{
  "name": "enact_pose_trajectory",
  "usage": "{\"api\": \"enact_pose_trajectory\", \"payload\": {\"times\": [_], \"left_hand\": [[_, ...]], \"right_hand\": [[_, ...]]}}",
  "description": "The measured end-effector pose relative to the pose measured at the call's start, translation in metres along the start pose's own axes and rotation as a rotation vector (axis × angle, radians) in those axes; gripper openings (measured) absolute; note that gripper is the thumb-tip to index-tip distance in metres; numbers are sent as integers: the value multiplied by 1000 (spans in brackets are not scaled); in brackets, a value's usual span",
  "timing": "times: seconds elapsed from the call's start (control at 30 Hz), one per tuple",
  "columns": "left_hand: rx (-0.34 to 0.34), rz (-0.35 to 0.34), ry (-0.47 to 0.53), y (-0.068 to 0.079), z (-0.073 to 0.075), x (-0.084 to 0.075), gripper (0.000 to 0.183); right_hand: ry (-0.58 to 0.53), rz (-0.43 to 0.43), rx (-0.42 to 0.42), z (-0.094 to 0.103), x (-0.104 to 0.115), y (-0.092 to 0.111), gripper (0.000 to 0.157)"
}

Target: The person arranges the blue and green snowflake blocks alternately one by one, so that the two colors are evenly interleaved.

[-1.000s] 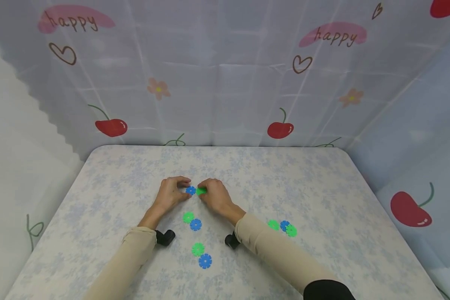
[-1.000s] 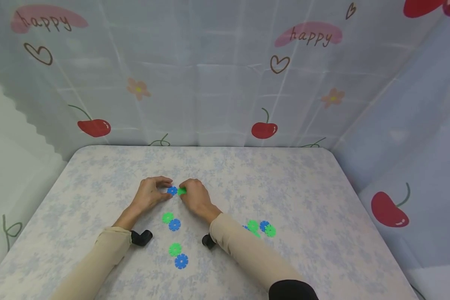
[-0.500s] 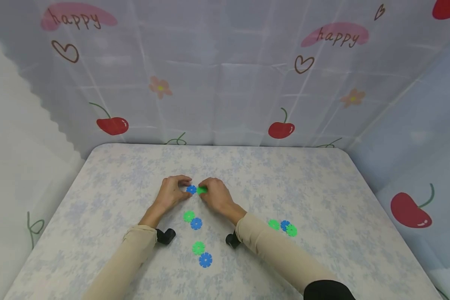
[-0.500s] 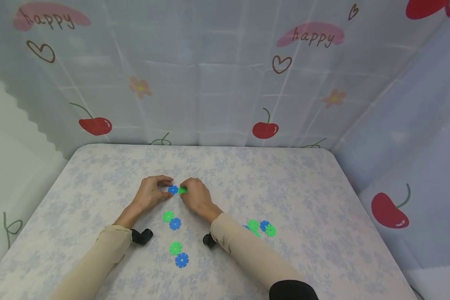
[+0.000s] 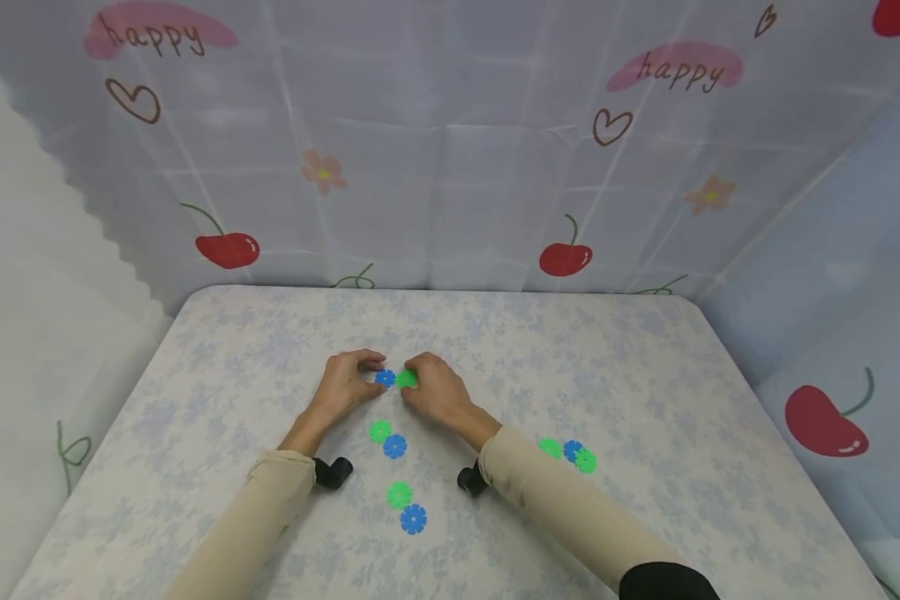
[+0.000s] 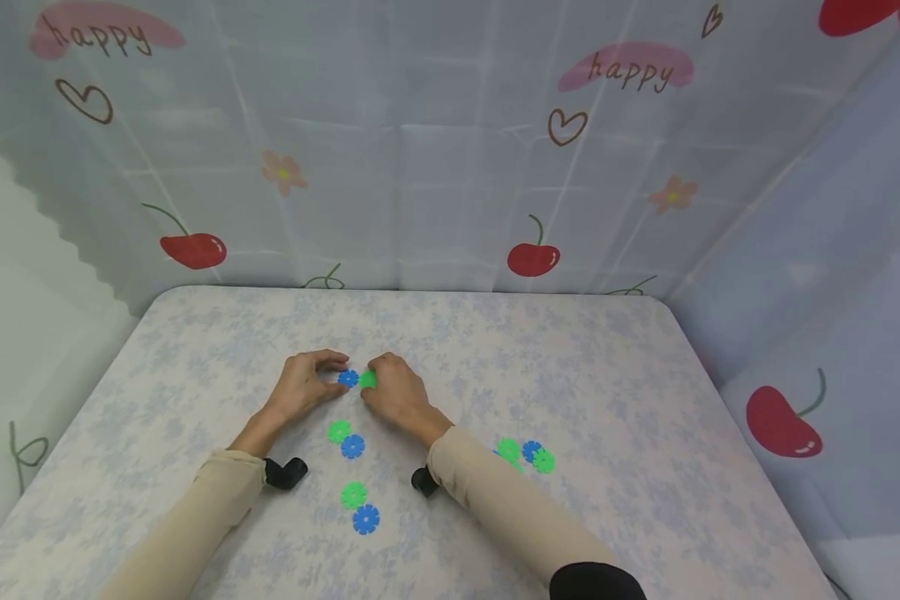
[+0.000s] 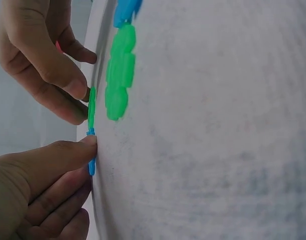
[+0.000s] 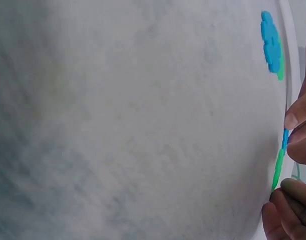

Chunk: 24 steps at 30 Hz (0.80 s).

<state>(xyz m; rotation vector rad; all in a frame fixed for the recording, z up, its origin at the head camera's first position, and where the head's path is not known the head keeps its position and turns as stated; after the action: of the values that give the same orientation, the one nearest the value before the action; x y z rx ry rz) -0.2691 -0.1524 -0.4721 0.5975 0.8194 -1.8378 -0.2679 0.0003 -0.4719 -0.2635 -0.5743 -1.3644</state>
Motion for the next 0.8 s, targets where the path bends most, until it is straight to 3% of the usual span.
{"api": "enact_pose_trajectory", "payload": {"times": [0.27, 0.43, 0.8], "left_hand": [[-6, -3, -14, 0, 1, -2, 47], [-4, 0, -9, 4, 1, -1, 47], [7, -11, 0, 3, 2, 3, 47]], "right_hand": [[-16, 4, 22, 3, -6, 15, 46], [-70, 2, 51, 1, -12, 35, 51], [-62, 79, 123, -1, -13, 85, 46]]}}
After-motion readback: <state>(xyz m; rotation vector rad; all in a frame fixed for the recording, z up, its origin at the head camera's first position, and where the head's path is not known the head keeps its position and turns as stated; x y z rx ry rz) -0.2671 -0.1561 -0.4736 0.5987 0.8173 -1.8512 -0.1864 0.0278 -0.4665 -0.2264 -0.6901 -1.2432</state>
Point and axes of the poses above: each hand's wrist, its own y-axis away from the middle knuckle, its own z-axis out of the back of the hand, x = y × z, the point moved 6 cm from there along -y, towards the middle knuckle, and after that the axes turned 12 degrees about -z, right-handed, at the moved point
